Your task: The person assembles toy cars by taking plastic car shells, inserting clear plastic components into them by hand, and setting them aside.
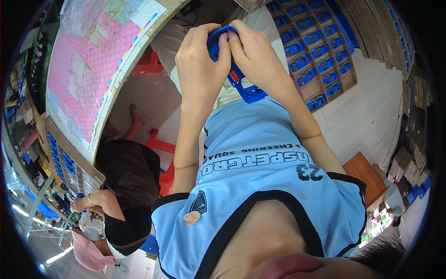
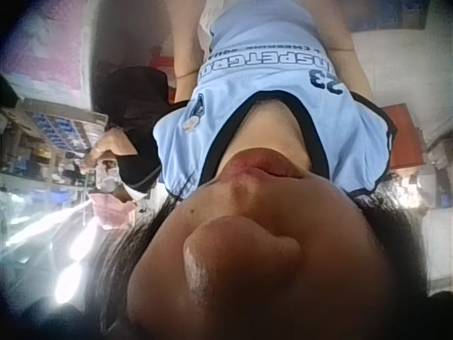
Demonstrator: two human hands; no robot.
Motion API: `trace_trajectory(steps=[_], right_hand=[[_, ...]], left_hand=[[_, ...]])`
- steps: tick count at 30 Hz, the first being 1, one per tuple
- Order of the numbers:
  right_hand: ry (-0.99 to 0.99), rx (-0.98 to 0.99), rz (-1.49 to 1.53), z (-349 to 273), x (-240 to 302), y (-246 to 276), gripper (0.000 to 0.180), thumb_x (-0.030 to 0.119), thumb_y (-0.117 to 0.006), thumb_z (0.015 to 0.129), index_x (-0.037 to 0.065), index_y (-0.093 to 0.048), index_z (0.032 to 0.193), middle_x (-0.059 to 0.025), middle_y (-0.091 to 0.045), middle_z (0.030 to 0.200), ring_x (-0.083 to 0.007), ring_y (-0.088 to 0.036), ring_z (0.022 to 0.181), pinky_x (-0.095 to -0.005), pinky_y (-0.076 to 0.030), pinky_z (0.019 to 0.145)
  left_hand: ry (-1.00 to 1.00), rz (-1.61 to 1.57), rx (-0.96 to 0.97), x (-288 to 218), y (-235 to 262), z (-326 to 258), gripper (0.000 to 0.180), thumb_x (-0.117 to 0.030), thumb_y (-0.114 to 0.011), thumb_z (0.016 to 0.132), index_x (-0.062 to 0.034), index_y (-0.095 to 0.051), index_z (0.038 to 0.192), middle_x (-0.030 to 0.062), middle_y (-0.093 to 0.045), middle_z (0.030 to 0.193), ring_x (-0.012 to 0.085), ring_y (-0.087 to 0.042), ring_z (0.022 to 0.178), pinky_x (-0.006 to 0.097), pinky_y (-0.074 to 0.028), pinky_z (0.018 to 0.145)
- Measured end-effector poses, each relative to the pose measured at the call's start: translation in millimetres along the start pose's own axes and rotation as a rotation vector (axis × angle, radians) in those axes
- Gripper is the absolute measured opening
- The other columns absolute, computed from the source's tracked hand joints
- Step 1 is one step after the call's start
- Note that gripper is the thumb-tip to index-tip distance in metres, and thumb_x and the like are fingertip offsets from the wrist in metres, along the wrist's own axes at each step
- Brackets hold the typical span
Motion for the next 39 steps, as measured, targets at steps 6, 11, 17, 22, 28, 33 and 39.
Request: trace_trajectory(steps=[6, 11, 17, 22, 28, 33, 39], right_hand=[[-0.038, -0.024, 0.063, 0, -6, 5, 0.018, 0.014, -0.044, 0.087, -0.004, -0.049, 0.089, -0.0211, -0.057, 0.062, -0.0377, -0.058, 0.061, -0.0432, -0.045, 0.057], [-0.015, -0.034, 0.042, -1, -6, 3, 0.017, 0.013, -0.045, 0.087, -0.003, -0.049, 0.09, -0.0206, -0.058, 0.063, -0.0375, -0.058, 0.061, -0.0428, -0.046, 0.058], [0.027, -0.076, -0.061, -4, 1, 5, 0.013, 0.009, -0.043, 0.088, -0.002, -0.05, 0.09, -0.0217, -0.056, 0.064, -0.0363, -0.057, 0.059, -0.0391, -0.043, 0.053], [0.033, -0.049, -0.102, -3, 1, 3, 0.013, 0.01, -0.047, 0.084, -0.002, -0.049, 0.09, -0.0206, -0.058, 0.064, -0.0373, -0.058, 0.061, -0.0442, -0.046, 0.054], [0.046, -0.081, -0.114, -4, 3, 7, 0.011, 0.009, -0.047, 0.084, -0.001, -0.047, 0.088, -0.0203, -0.058, 0.063, -0.0376, -0.058, 0.06, -0.0449, -0.045, 0.054], [0.018, -0.117, -0.095, -2, -3, 12, 0.012, 0.01, -0.047, 0.083, -0.001, -0.046, 0.086, -0.0221, -0.057, 0.064, -0.0395, -0.058, 0.062, -0.0471, -0.045, 0.055], [-0.022, -0.129, -0.04, -7, -32, 12, 0.013, 0.011, -0.045, 0.083, -0.001, -0.047, 0.088, -0.0243, -0.054, 0.064, -0.042, -0.054, 0.065, -0.0495, -0.039, 0.057]], left_hand=[[0.091, 0.09, 0.033, 4, 5, -6, 0.011, -0.006, -0.06, 0.073, 0.0011, -0.055, 0.081, 0.0111, -0.055, 0.069, 0.0225, -0.056, 0.061, 0.033, -0.045, 0.057], [0.134, 0.194, 0.019, 9, 5, -7, 0.011, -0.007, -0.059, 0.071, 0.001, -0.053, 0.076, 0.0111, -0.054, 0.066, 0.0237, -0.054, 0.058, 0.035, -0.042, 0.055], [0.168, 0.214, 0.027, 17, -2, -5, 0.012, -0.008, -0.058, 0.069, 0.002, -0.051, 0.07, 0.013, -0.053, 0.064, 0.0279, -0.052, 0.058, 0.038, -0.041, 0.055], [0.16, 0.182, 0.035, 17, -3, -2, 0.014, -0.008, -0.058, 0.068, 0.0016, -0.048, 0.067, 0.013, -0.052, 0.063, 0.0284, -0.052, 0.058, 0.038, -0.041, 0.056], [0.16, 0.12, 0.049, 20, -7, -1, 0.014, -0.007, -0.059, 0.068, 0.0018, -0.048, 0.067, 0.0118, -0.051, 0.061, 0.0243, -0.051, 0.057, 0.034, -0.041, 0.055], [0.138, -0.105, 0.028, 23, -10, -4, 0.009, -0.003, -0.059, 0.071, 0.0024, -0.053, 0.075, 0.0093, -0.052, 0.064, 0.017, -0.049, 0.055, 0.028, -0.041, 0.055], [0.355, -0.491, 0.151, 58, -41, -29, 0.011, -0.002, -0.058, 0.084, 0.0027, -0.056, 0.093, 0.0049, -0.059, 0.082, 0.0079, -0.054, 0.073, 0.021, -0.044, 0.066]])
Point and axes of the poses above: each hand's wrist, its own z-axis towards the middle knuckle, its own y-axis out of the back of the hand, x = y × z, the point moved 9 cm from there along z, towards the middle knuckle
